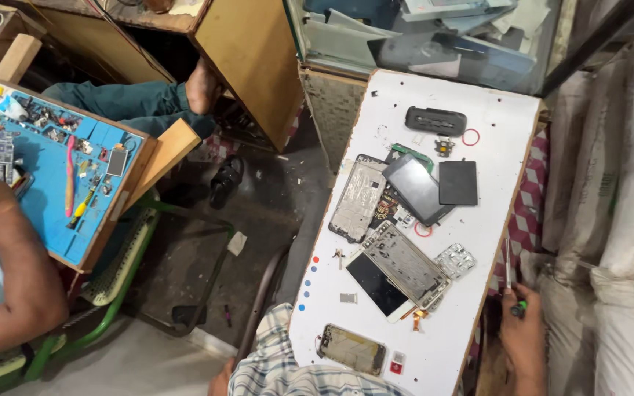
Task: The person uses a green screwdriver to pry and separate the screen assembly from the frame of a white smartphone. They work on the edges of the device, occasionally setting it down and picking it back up to continue the separation process.
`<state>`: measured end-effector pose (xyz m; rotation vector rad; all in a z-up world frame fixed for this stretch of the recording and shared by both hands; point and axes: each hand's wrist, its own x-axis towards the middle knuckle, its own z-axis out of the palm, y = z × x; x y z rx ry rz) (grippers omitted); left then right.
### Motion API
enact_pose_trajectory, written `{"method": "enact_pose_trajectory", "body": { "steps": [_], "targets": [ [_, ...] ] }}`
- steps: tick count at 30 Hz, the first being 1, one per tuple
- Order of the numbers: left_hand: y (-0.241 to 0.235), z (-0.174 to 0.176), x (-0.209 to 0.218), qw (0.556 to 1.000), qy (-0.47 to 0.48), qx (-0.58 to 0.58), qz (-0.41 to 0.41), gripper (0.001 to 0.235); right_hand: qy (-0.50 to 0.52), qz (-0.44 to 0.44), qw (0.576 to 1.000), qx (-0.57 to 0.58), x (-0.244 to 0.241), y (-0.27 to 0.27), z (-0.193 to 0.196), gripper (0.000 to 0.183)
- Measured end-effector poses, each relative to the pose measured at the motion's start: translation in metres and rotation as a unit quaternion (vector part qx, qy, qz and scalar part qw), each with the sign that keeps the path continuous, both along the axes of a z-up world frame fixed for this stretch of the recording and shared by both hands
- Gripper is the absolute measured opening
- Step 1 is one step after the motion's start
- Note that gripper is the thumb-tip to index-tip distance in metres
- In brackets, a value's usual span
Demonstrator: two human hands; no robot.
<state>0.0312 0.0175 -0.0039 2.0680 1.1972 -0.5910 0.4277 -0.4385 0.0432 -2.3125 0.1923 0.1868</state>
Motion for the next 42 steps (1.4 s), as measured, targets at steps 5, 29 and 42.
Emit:
{"method": "enact_pose_trajectory", "body": {
  "steps": [5, 29, 42],
  "targets": [
    [0.0, -0.008, -0.006, 1.0, -0.005, 0.017, 0.019, 0.069, -0.045, 0.001, 0.999, -0.003, -0.006, 0.01, 0.012, 0.042],
    [-0.019, 0.024, -0.022, 0.999, -0.029, 0.022, 0.036, 0.068, -0.155, 0.002, 0.988, 0.016, -0.014, 0.029, 0.026, 0.031],
    [0.03, 0.069, 0.192, 0.832, -0.441, -0.323, 0.095, 0.04, -0.096, -0.077, 0.893, 0.433, -0.039, 0.073, 0.017, 0.03]
  ]
}}
